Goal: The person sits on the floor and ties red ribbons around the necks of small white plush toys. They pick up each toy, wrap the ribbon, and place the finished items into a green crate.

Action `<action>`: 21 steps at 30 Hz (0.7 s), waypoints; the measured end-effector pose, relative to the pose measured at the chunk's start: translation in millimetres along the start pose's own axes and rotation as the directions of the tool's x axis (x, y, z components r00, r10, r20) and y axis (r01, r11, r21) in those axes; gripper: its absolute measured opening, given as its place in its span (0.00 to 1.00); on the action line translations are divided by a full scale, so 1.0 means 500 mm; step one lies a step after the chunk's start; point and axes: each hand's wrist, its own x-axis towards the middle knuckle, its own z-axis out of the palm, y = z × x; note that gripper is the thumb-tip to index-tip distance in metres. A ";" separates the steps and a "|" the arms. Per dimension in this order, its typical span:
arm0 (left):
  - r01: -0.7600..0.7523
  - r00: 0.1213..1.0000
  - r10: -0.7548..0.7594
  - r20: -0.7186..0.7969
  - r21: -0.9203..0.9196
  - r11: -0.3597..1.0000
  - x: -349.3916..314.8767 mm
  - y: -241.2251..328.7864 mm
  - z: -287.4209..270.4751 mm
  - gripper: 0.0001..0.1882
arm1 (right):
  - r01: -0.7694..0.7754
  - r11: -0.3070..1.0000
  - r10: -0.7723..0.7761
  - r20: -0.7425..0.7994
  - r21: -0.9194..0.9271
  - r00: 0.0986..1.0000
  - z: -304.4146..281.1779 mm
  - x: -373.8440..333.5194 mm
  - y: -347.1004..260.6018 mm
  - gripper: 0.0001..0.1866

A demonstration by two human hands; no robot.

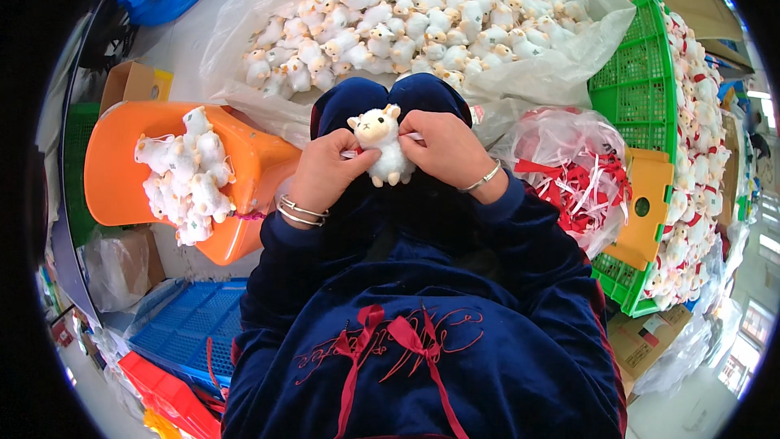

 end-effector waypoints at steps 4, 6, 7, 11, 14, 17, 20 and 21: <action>-0.021 0.999 0.021 -0.025 0.017 1.000 -0.007 0.014 0.010 0.16 | 0.040 0.996 -0.040 -0.004 -0.081 0.999 0.000 -0.005 0.012 0.07; -0.039 0.998 0.040 -0.039 0.032 0.999 -0.007 0.015 0.015 0.15 | 0.099 0.983 -0.101 -0.003 -0.156 0.995 0.000 -0.005 0.016 0.07; -0.041 0.998 0.042 -0.037 0.029 0.999 -0.006 0.016 0.016 0.15 | 0.118 0.984 -0.117 0.011 -0.137 0.993 -0.005 -0.008 0.011 0.06; -0.094 0.993 0.097 -0.066 0.055 0.994 -0.007 0.021 0.027 0.14 | 0.066 0.998 -0.066 0.004 -0.020 0.998 -0.012 -0.013 -0.009 0.05; -0.098 0.991 0.102 -0.088 0.048 0.994 0.000 0.023 0.034 0.13 | -0.009 0.999 0.011 -0.049 0.039 0.999 0.001 -0.011 0.007 0.05; -0.058 0.998 0.059 0.006 -0.132 0.990 0.007 0.035 0.023 0.12 | -0.120 0.976 0.137 -0.083 0.181 0.987 0.009 -0.017 0.011 0.07; -0.149 0.989 0.146 -0.028 -0.202 0.968 0.020 0.033 0.023 0.10 | -0.187 0.946 0.220 -0.100 0.266 0.970 0.012 -0.021 0.015 0.08; -0.182 0.983 0.178 -0.038 -0.192 0.964 0.024 0.032 0.024 0.10 | -0.189 0.939 0.227 -0.105 0.287 0.968 0.014 -0.021 0.015 0.08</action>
